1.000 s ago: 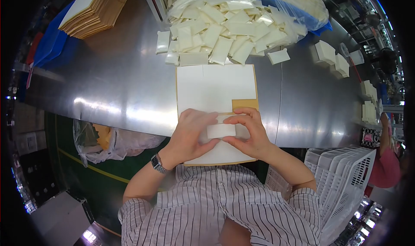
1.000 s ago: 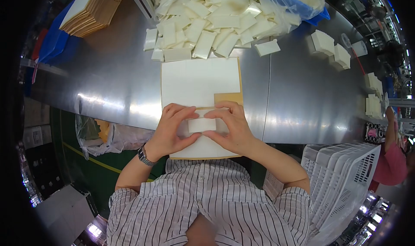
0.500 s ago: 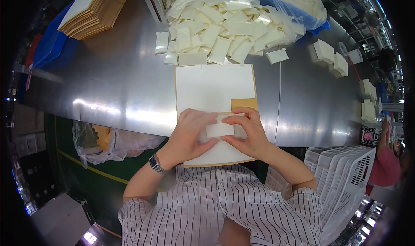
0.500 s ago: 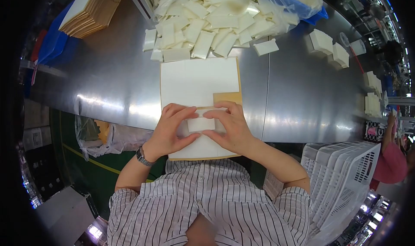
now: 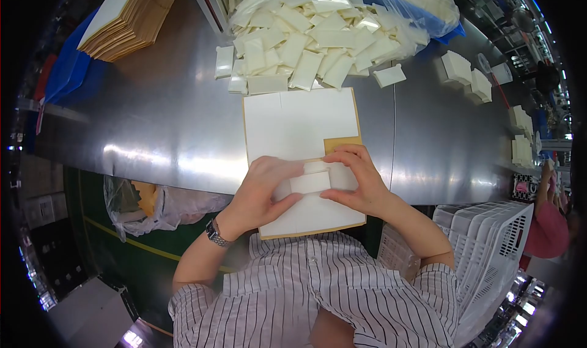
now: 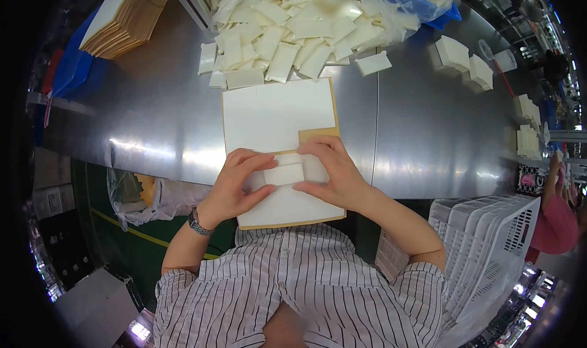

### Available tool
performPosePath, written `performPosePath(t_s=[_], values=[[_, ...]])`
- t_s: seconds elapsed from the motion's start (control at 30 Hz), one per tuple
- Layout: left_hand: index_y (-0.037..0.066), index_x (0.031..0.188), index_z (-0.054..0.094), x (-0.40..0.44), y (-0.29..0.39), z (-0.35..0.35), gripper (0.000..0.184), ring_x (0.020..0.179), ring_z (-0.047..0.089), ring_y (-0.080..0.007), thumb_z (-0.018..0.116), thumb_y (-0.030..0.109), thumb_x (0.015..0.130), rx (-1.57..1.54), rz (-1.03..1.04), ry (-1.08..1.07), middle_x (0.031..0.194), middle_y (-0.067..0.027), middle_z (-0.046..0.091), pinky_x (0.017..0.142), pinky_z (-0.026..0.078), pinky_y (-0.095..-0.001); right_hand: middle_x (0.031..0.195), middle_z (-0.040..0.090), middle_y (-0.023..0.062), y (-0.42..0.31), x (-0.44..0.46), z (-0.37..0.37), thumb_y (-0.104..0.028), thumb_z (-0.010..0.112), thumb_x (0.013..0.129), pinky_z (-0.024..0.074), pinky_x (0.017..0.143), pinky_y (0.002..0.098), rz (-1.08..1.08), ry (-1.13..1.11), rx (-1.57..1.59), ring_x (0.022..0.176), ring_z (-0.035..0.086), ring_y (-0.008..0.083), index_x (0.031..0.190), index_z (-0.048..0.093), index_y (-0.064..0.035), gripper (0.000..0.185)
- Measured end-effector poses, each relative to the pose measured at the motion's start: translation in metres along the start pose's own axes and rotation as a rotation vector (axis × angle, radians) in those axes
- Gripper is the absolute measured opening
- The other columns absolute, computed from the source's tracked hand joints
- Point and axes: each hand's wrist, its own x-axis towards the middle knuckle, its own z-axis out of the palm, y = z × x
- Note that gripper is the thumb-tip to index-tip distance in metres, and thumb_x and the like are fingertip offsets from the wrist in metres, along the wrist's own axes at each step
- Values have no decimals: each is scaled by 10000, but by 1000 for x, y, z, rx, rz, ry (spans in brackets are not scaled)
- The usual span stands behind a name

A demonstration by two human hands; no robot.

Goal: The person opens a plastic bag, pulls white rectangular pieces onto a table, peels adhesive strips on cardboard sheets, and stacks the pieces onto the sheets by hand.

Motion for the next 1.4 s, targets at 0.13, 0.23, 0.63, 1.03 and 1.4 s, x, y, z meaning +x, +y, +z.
performPosePath(t_s=[0.13, 0.23, 0.63, 1.03, 1.4], values=[[61, 1352, 597, -1, -1, 0, 592, 1144, 553, -277, 825, 94, 807, -9, -12, -6, 1278, -53, 671, 1031, 438, -399, 1332, 564, 130, 4, 0, 2, -155, 933, 708, 486, 1026, 402, -30, 20, -11, 1268, 505, 309, 1304, 604, -64, 687], [65, 1332, 619, -1, -1, 0, 565, 1137, 554, -285, 825, 96, 807, -11, 6, -5, 1323, -72, 641, 1025, 443, -400, 1354, 560, 120, 4, 3, 0, -140, 921, 724, 503, 1004, 393, -105, 13, -92, 1269, 504, 315, 1229, 658, -86, 572], [300, 1466, 560, -1, 10, 3, 484, 1486, 389, -295, 612, 253, 987, 491, 99, -230, 1569, -4, 478, 1220, 173, -653, 1417, 561, 133, 19, 28, -36, -151, 823, 823, 414, 1098, 478, -202, 17, -247, 1315, 494, 367, 1206, 714, -107, 401], [210, 1465, 557, 16, 9, -8, 521, 1483, 370, -312, 641, 178, 951, 415, 82, -155, 1573, -40, 465, 1232, 162, -596, 1201, 695, 131, 53, 67, -67, -152, 548, 1064, 529, 871, 315, 57, 697, -12, 985, 677, 170, 1252, 600, -45, 223], [141, 1368, 616, 129, -53, -55, 601, 1207, 564, -242, 627, -55, 800, 780, 193, 128, 1130, -34, 693, 977, 417, -402, 1193, 695, 209, -2, 2, -17, -361, 408, 1123, 548, 820, 294, 129, 315, 652, 953, 721, 211, 1346, 427, -47, 386]])
